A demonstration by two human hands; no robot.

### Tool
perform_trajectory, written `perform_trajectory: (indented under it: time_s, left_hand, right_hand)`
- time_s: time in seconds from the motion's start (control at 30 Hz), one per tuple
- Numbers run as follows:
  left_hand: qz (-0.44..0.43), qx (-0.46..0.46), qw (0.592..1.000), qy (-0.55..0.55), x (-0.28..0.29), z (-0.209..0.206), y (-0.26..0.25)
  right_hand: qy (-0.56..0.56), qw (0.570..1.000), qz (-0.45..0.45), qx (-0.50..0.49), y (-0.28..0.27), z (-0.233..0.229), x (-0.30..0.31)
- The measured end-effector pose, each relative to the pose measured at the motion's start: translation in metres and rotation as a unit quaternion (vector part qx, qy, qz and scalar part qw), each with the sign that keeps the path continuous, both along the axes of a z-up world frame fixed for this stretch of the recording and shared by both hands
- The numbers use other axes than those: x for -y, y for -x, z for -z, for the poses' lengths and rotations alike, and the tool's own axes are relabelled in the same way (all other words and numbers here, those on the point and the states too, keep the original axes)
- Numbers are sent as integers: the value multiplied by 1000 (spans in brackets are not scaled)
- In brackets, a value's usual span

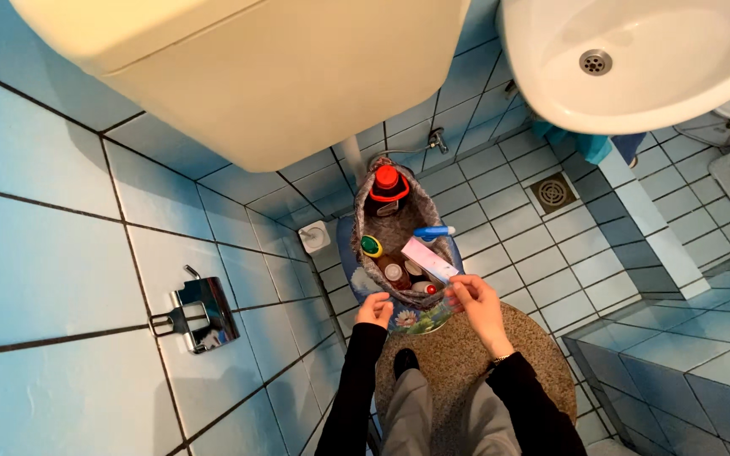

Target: Organizing and placing various cleaning products and toiletries on shelves and surfaces in a bathroom

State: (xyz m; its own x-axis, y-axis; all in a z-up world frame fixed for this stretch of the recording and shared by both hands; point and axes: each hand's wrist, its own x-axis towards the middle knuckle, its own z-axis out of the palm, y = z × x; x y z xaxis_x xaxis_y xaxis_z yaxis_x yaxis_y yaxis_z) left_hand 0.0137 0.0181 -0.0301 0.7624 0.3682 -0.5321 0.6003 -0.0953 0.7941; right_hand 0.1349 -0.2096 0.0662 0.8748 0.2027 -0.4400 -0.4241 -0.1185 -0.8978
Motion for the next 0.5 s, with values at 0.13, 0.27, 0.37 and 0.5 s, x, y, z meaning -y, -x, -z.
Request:
perform_trajectory:
  time_s: [0.13, 0.27, 0.37, 0.5]
  left_hand:
    - [-13, -8, 1000, 4, 7, -22, -5]
    - [-32, 2, 999, 1, 7, -25, -9]
    - [-49, 26, 998, -3, 2, -11, -14]
    - [-20, 28, 999, -13, -5, -26, -18]
  right_hand:
    - [11, 1000, 17, 17, -2, -1, -4]
    - [19, 999, 20, 32, -9, -2, -11]
    - [30, 998, 22, 48, -11, -12, -17]
    - [133, 984, -3, 116, -17, -10, -18]
